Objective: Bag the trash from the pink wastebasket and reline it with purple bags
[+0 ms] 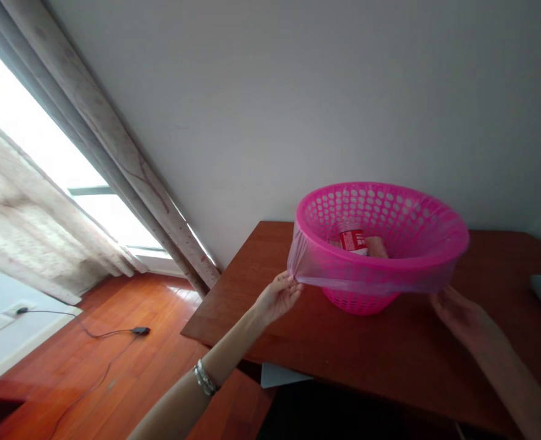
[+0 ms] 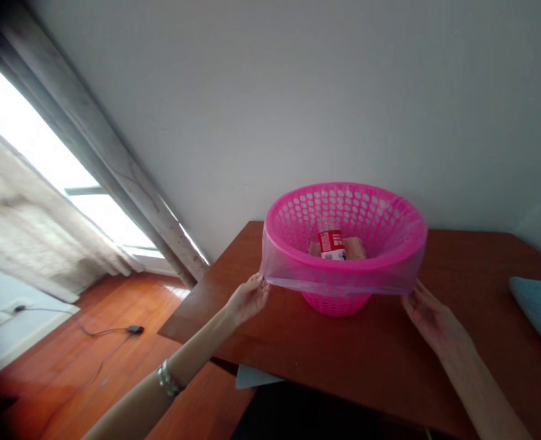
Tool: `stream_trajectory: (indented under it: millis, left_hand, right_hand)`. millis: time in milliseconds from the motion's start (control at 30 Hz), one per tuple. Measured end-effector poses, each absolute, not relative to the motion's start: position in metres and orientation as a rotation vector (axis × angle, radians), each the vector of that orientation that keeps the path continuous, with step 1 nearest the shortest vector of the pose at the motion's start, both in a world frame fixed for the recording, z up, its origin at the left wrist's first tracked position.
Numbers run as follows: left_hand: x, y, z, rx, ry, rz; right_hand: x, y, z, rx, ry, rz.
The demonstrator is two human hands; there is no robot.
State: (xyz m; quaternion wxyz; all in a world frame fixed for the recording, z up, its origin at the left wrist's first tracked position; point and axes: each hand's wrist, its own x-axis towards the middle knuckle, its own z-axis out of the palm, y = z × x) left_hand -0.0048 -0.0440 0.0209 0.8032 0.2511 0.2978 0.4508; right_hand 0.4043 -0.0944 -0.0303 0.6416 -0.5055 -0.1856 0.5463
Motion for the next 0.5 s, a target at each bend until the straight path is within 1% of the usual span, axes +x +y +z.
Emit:
stream_trajectory:
  millis: [233, 400, 500]
  left_hand:
    - [-0.023, -0.044, 0.006, 0.717, 0.615, 0.811]
    - [-0.044, -0.044, 0.004, 0.894, 0.735, 0.711]
    - [-0.049, -0.051, 0.003, 0.887, 0.772, 0.715]
  right_hand:
    - [0.413, -0.108, -0.043, -1.287, -0.529, 1.295]
    - [0.429, -0.114, -0.049, -1.322, -0.535, 1.295]
    - [0.432, -0.114, -0.049, -1.307, -0.48, 1.307]
